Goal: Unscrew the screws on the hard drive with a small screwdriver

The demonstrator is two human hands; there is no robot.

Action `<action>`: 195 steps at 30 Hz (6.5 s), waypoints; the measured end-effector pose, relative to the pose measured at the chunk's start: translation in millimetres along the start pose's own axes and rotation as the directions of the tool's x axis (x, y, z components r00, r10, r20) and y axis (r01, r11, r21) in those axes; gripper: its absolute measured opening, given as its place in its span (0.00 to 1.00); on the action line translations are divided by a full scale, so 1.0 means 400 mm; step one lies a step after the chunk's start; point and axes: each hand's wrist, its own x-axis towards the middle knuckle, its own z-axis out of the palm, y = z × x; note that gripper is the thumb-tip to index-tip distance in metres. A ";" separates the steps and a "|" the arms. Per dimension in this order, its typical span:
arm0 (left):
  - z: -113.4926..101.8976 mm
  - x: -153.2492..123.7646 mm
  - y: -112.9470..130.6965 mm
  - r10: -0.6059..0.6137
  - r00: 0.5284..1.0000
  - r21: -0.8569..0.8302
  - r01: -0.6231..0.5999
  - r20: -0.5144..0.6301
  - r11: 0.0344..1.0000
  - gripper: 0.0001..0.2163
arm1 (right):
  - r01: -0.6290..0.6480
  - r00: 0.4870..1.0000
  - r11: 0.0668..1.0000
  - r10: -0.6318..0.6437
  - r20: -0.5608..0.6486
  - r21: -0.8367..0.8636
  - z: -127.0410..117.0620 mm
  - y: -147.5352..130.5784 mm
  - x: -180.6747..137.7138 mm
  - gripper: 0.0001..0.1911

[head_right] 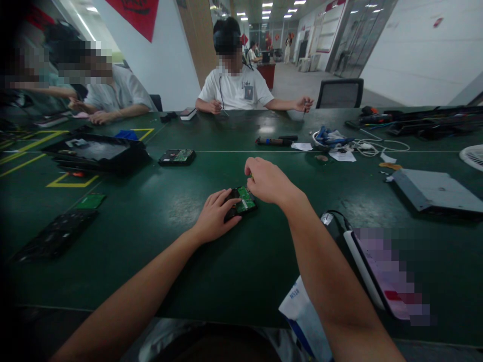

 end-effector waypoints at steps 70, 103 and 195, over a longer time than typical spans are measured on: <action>0.004 0.000 -0.004 0.005 1.000 -0.017 -0.006 -0.021 1.000 0.25 | 0.121 0.916 0.020 0.383 -0.120 0.992 0.186 0.043 0.076 0.14; 0.010 0.001 -0.006 0.018 0.999 -0.021 -0.019 -0.042 1.000 0.25 | 0.101 0.959 -0.011 0.268 -0.094 0.995 0.176 0.030 0.071 0.18; 0.057 0.078 -0.024 -0.012 0.993 -0.026 0.009 -0.116 1.000 0.24 | 0.177 0.844 0.007 0.514 -0.155 0.984 0.176 0.084 0.075 0.10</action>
